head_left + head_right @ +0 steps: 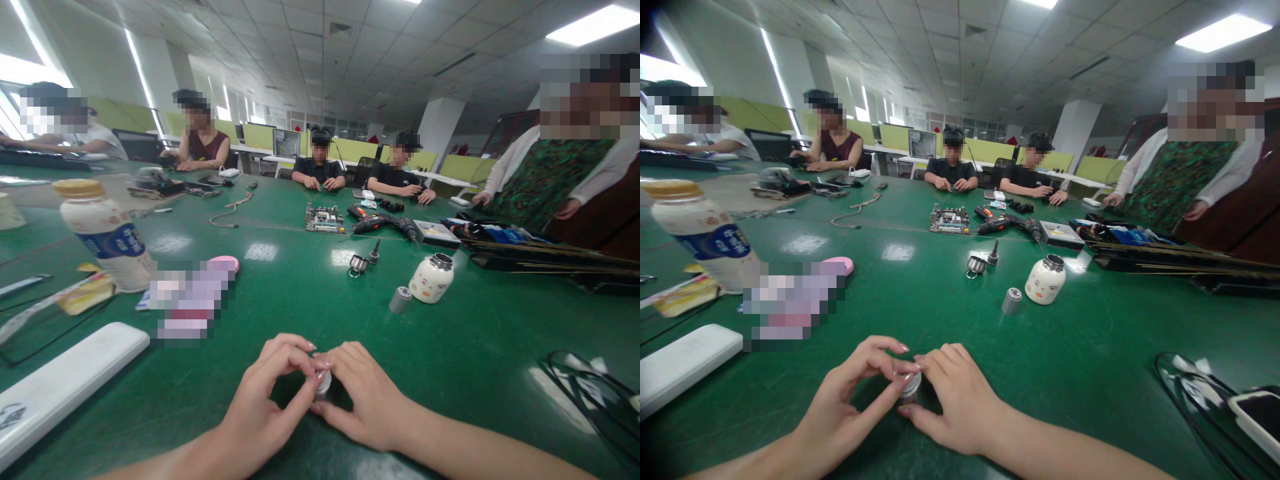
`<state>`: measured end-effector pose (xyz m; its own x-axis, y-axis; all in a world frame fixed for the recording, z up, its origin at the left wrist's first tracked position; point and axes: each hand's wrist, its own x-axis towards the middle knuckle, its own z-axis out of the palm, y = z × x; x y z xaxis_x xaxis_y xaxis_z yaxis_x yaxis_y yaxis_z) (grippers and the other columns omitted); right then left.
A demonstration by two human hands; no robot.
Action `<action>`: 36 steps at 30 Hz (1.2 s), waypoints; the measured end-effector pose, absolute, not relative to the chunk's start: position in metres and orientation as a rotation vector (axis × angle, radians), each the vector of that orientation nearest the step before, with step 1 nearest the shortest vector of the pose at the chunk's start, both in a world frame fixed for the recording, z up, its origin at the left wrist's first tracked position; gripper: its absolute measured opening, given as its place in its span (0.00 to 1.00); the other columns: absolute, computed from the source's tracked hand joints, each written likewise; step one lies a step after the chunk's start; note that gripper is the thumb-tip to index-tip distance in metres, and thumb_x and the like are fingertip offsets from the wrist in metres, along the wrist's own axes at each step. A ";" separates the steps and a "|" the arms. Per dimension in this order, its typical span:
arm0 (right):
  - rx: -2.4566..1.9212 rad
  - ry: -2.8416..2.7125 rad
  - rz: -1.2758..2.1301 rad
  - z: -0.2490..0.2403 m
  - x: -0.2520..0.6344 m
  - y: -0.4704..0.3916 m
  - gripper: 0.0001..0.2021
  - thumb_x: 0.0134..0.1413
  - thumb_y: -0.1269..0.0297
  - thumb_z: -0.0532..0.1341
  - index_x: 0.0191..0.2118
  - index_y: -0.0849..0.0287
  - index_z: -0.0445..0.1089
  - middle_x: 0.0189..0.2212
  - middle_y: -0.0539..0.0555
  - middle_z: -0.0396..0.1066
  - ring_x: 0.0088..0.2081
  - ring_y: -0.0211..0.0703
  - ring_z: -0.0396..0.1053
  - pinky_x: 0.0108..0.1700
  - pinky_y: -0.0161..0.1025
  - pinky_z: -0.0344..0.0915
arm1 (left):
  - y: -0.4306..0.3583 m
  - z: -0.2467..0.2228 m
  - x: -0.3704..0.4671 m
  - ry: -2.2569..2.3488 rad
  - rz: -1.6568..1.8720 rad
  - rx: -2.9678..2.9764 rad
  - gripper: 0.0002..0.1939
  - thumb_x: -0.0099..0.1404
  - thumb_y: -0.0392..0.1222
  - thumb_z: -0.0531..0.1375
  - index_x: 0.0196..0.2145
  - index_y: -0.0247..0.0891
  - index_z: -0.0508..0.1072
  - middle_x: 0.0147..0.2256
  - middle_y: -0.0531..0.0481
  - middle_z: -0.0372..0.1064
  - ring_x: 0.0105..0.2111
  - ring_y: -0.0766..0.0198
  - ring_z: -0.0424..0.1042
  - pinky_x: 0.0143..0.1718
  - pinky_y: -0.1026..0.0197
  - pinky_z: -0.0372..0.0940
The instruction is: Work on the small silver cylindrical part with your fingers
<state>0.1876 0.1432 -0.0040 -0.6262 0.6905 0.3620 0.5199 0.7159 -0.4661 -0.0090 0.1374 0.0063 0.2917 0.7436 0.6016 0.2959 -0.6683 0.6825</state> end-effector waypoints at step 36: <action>-0.958 -2.433 0.420 0.000 0.189 0.142 0.19 0.59 0.56 0.62 0.50 0.62 0.65 0.44 0.59 0.73 0.43 0.51 0.67 0.46 0.48 0.61 | 0.171 -0.015 -0.025 1.424 1.169 2.090 0.04 0.60 0.39 0.65 0.35 0.43 0.73 0.33 0.52 0.79 0.46 0.51 0.75 0.51 0.43 0.63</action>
